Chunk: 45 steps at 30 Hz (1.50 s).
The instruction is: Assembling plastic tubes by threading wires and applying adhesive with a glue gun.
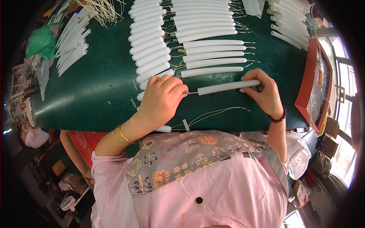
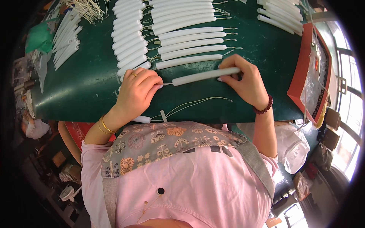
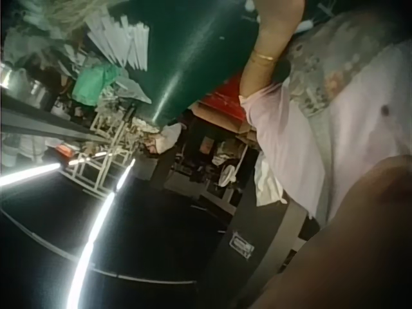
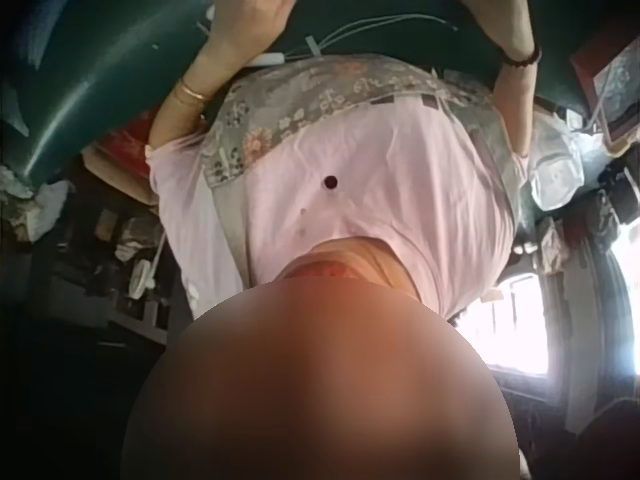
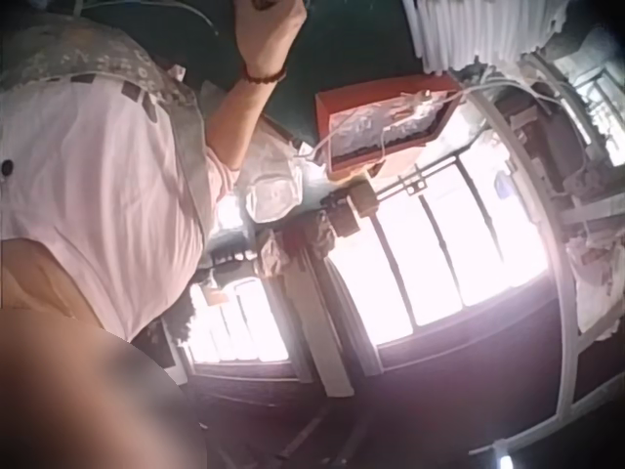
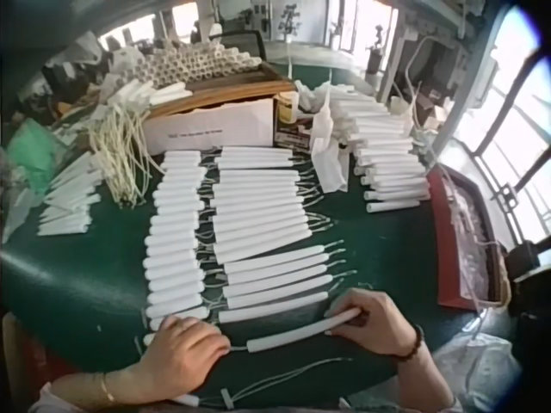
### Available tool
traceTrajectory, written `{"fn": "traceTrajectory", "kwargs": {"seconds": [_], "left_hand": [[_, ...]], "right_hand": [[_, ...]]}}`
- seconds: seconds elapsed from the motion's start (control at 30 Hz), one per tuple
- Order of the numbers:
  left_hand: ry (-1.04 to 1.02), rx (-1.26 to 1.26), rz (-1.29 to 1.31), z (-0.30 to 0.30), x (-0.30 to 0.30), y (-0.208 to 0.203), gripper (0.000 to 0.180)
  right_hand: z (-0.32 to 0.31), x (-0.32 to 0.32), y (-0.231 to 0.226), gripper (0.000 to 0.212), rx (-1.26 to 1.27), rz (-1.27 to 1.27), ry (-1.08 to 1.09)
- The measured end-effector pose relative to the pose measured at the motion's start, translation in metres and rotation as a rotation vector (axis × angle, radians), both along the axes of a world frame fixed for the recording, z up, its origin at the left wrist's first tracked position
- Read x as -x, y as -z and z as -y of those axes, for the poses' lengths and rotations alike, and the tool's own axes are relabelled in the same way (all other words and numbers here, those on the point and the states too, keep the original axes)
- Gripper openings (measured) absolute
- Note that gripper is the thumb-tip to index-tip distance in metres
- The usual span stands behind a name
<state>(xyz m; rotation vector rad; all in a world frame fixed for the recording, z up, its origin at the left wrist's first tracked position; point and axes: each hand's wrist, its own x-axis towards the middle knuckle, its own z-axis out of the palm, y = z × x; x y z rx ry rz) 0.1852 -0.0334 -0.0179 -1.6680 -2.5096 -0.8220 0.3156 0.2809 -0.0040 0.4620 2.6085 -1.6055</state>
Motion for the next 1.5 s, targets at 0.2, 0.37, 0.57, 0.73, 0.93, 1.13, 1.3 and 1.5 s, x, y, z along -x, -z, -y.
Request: {"fn": "traceTrajectory", "kwargs": {"seconds": [0.2, 0.37, 0.57, 0.73, 0.93, 1.13, 1.3, 1.5], "left_hand": [[-0.057, -0.067, 0.065, -0.008, 0.0, 0.006, 0.009], [-0.035, -0.136, 0.196, -0.015, 0.005, 0.002, 0.013], [-0.169, -0.242, 0.545, -0.02, -0.003, 0.004, 0.023], [-0.187, -0.293, 0.542, -0.02, -0.005, -0.004, 0.029], [0.075, -0.028, 0.079, -0.006, -0.011, -0.027, 0.038], [0.223, 0.112, 0.111, -0.044, -0.04, -0.022, 0.042], [0.275, 0.075, 0.031, -0.085, -0.049, -0.011, 0.039], [0.288, -0.018, -0.081, -0.117, -0.053, 0.014, 0.007]], "right_hand": [[-0.003, -0.003, 0.005, 0.026, -0.106, -0.104, -0.22], [-0.005, -0.002, 0.006, 0.027, -0.118, -0.144, -0.199], [0.005, -0.004, 0.004, 0.023, -0.363, -0.253, -0.299], [0.021, 0.008, 0.01, 0.023, -0.69, -0.478, -0.218], [-0.038, 0.048, 0.004, 0.025, -0.77, -0.497, -0.135], [-0.16, 0.071, 0.027, 0.031, -1.343, -0.175, 0.088], [-0.083, 0.043, -0.011, 0.029, -0.829, -0.344, -0.136], [-0.009, -0.049, -0.048, 0.035, -0.544, 0.042, -0.304]]}}
